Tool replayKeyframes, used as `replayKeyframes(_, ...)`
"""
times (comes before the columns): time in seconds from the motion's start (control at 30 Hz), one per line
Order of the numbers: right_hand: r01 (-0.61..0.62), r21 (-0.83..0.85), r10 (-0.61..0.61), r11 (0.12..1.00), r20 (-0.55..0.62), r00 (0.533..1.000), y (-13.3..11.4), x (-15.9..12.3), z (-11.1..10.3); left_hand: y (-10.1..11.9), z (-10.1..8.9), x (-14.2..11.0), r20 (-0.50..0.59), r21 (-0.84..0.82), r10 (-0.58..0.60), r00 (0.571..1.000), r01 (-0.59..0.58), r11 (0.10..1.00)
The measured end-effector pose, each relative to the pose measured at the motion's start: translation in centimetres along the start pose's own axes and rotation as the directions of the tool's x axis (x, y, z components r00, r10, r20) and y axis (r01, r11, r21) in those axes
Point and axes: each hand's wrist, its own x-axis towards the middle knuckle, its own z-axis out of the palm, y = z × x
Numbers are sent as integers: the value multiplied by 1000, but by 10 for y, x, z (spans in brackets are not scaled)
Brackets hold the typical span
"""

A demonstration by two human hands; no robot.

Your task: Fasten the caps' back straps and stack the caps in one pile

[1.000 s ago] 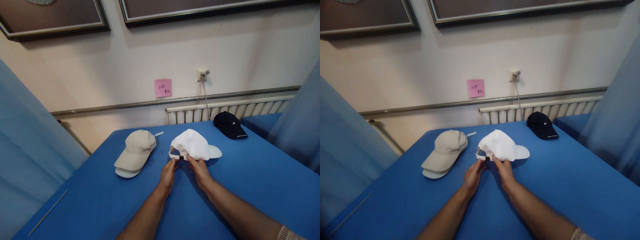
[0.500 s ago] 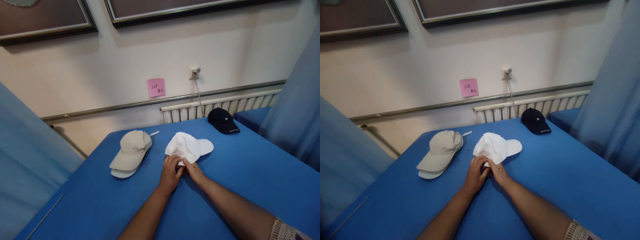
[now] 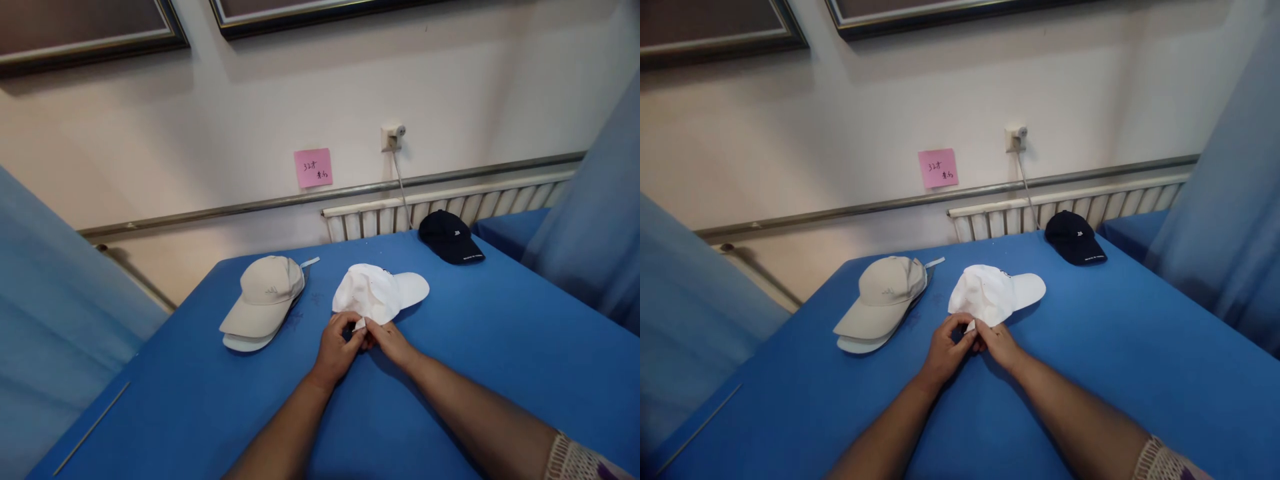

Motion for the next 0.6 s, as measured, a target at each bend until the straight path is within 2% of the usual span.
replayKeyframes(0.2,-31,83,33,996,-20,999,-4,0,4,-3,1,-1,-41,-139,-145,989,138,981)
replayKeyframes(0.33,-81,151,89,985,-44,995,-2,2,4,-7,-3,4,-188,-208,-270,944,230,951)
replayKeyframes(0.4,-103,198,118,975,-66,991,-1,3,3,-8,-6,6,-217,-253,-299,929,243,937)
replayKeyframes(0.5,-112,271,141,956,-89,986,0,4,2,-6,-10,6,-138,-291,-249,959,201,935)
replayKeyframes(0.6,-109,346,154,932,-105,982,-2,3,0,-5,-9,3,-60,-172,-157,986,144,975)
